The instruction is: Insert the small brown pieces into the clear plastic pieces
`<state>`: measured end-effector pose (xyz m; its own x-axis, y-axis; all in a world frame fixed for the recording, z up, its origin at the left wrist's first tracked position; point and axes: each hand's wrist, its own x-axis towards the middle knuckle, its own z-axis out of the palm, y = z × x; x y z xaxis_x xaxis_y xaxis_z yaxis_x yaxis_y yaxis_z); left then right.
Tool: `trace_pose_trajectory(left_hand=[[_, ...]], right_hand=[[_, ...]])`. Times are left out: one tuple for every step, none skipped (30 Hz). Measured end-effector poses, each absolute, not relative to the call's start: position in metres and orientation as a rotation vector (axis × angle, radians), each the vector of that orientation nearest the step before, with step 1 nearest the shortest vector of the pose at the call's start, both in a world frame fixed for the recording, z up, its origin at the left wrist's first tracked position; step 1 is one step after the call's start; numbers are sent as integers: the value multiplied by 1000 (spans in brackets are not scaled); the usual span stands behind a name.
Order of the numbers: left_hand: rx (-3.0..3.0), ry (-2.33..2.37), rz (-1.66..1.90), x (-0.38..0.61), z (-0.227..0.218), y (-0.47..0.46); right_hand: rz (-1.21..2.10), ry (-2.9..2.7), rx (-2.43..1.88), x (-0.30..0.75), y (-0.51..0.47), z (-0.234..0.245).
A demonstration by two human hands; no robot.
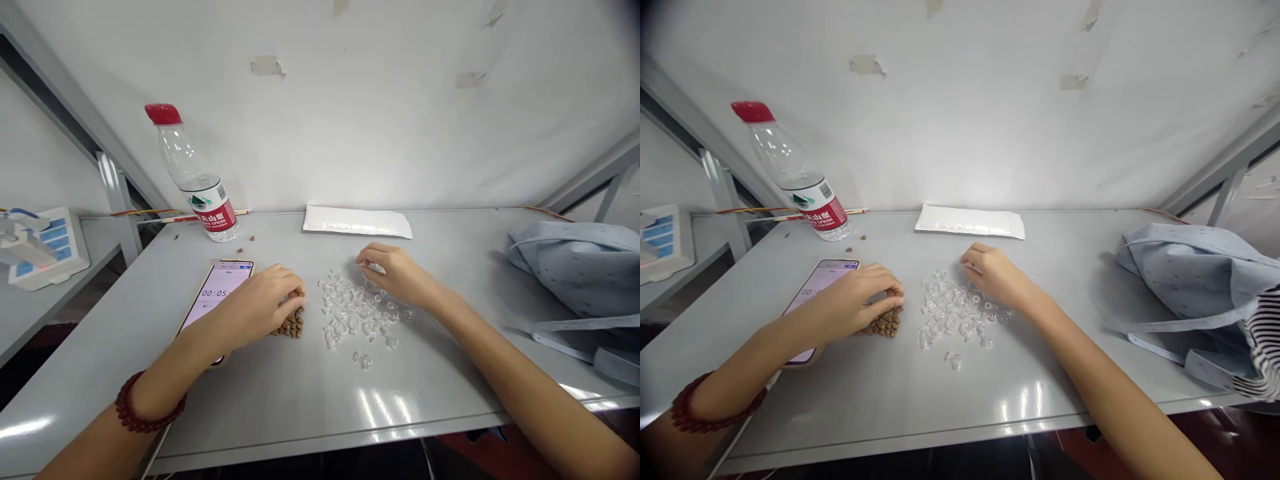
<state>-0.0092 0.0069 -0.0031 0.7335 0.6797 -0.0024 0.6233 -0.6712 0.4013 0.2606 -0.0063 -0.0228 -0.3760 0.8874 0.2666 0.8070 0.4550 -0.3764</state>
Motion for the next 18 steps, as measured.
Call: trace_pose_trajectory(left_hand=[[2557,1009,184,-9,-3,7],[2556,1012,166,-9,-3,6],[2555,1019,156,-9,-3,6],[2553,1028,152,-9,-2,6],[2550,1034,150,-9,-2,6],[2546,1038,146,-9,-1,5],[2542,1038,139,-10,-1,5],[2539,1034,130,-10,0,5],[2536,1024,120,-10,0,5],[2534,1010,109,-10,0,5],[2531,997,101,-10,0,4],[2530,988,97,-11,0,4],[2528,984,96,-11,-1,4],[2528,982,98,-11,-1,4],[2532,980,98,-12,-1,5],[2538,980,96,-13,-1,5],[2547,984,92,-13,-2,6],[2558,994,87,-14,-1,6]], right_hand=[[275,-2301,-1455,261,-6,-22],[289,-2312,-1480,261,-7,-21],[298,-2315,-1499,262,-7,-20],[305,-2317,-1511,262,-7,-20],[308,-2316,-1517,262,-8,-19],[307,-2317,-1518,262,-8,-18],[300,-2318,-1514,262,-9,-18],[288,-2317,-1503,262,-10,-17],[271,-2314,-1481,261,-12,-15],[251,-2309,-1451,260,-14,-13],[237,-2308,-1416,259,-16,-11],[231,-2313,-1380,257,-19,-9],[237,-2325,-1347,255,-22,-7],[250,-2341,-1317,253,-25,-6],[264,-2355,-1288,251,-28,-4],[279,-2371,-1260,250,-30,-4],[293,-2386,-1231,248,-32,-4],[305,-2399,-1206,246,-34,-4]])
